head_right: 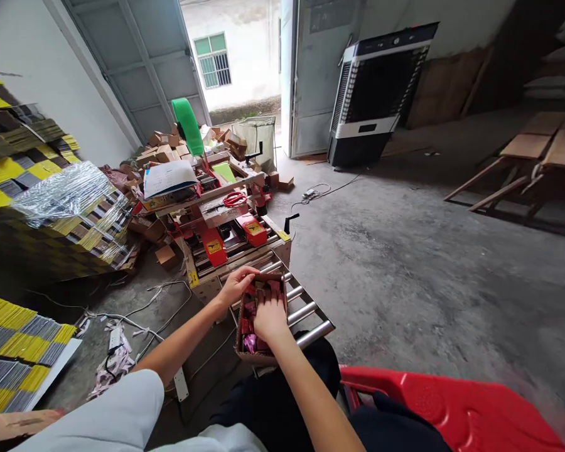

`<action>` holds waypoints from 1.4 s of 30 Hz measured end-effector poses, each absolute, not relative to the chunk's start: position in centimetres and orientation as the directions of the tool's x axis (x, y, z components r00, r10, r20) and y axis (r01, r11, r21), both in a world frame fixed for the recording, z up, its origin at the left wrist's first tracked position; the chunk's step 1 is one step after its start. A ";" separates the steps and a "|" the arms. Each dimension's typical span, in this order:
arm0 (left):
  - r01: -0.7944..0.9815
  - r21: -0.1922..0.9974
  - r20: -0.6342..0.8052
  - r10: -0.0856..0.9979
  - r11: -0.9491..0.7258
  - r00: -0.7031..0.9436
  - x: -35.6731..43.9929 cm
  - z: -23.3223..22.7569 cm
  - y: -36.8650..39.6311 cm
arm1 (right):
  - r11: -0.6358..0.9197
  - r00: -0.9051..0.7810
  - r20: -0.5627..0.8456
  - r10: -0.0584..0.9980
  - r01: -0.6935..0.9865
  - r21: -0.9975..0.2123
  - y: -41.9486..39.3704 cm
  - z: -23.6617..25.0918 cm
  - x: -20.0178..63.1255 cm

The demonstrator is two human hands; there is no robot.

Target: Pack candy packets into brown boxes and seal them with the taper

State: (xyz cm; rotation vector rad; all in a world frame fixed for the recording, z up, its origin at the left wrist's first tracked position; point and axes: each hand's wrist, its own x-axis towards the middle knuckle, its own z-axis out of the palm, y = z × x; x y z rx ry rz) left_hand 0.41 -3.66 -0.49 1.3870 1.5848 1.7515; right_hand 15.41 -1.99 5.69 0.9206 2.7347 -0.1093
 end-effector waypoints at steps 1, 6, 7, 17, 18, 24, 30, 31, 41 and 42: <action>0.360 0.884 0.432 0.813 -0.297 -0.390 0.0 -0.2 -3.7 | 0.797 -0.782 -0.227 0.580 0.602 -0.037 -2.0 6.1 15.7; 0.506 0.789 0.521 0.816 -0.348 -0.251 -1.1 0.6 -3.8 | 0.760 -0.769 0.036 0.638 0.621 -0.190 -5.2 7.3 18.9; 0.543 0.767 0.527 0.818 -0.341 -0.231 -1.3 0.7 -3.7 | 0.761 -0.762 0.091 0.641 0.614 -0.210 -6.2 7.2 19.5; 0.839 0.382 0.306 0.910 -0.388 0.282 -2.9 3.9 -1.9 | 0.666 -0.643 0.202 0.739 0.651 -0.365 -5.6 1.4 16.9; 0.855 0.353 0.273 0.916 -0.379 0.294 -2.9 4.1 -1.5 | 0.640 -0.621 0.184 0.762 0.677 -0.364 -5.1 1.1 16.4; 0.946 0.201 0.187 0.958 -0.253 0.216 -0.2 3.6 0.8 | 0.622 -0.620 0.175 0.765 0.640 -0.451 -4.5 1.0 16.3; 0.958 0.285 0.305 0.951 -0.035 -0.056 2.7 2.2 1.3 | 0.622 -0.553 0.314 0.772 0.550 -0.558 -3.9 0.7 18.1; 0.951 0.310 0.286 0.955 -0.018 -0.075 2.7 2.1 1.3 | 0.648 -0.539 0.383 0.750 0.485 -0.587 -4.1 0.8 18.3; 0.906 0.417 0.242 0.953 0.069 -0.184 1.4 0.8 2.8 | 0.614 -0.551 0.302 0.778 0.566 -0.550 -5.1 1.3 17.1; 0.895 0.442 0.258 0.946 0.065 -0.196 1.3 0.7 2.8 | 0.582 -0.529 0.276 0.803 0.592 -0.558 -4.8 1.4 17.1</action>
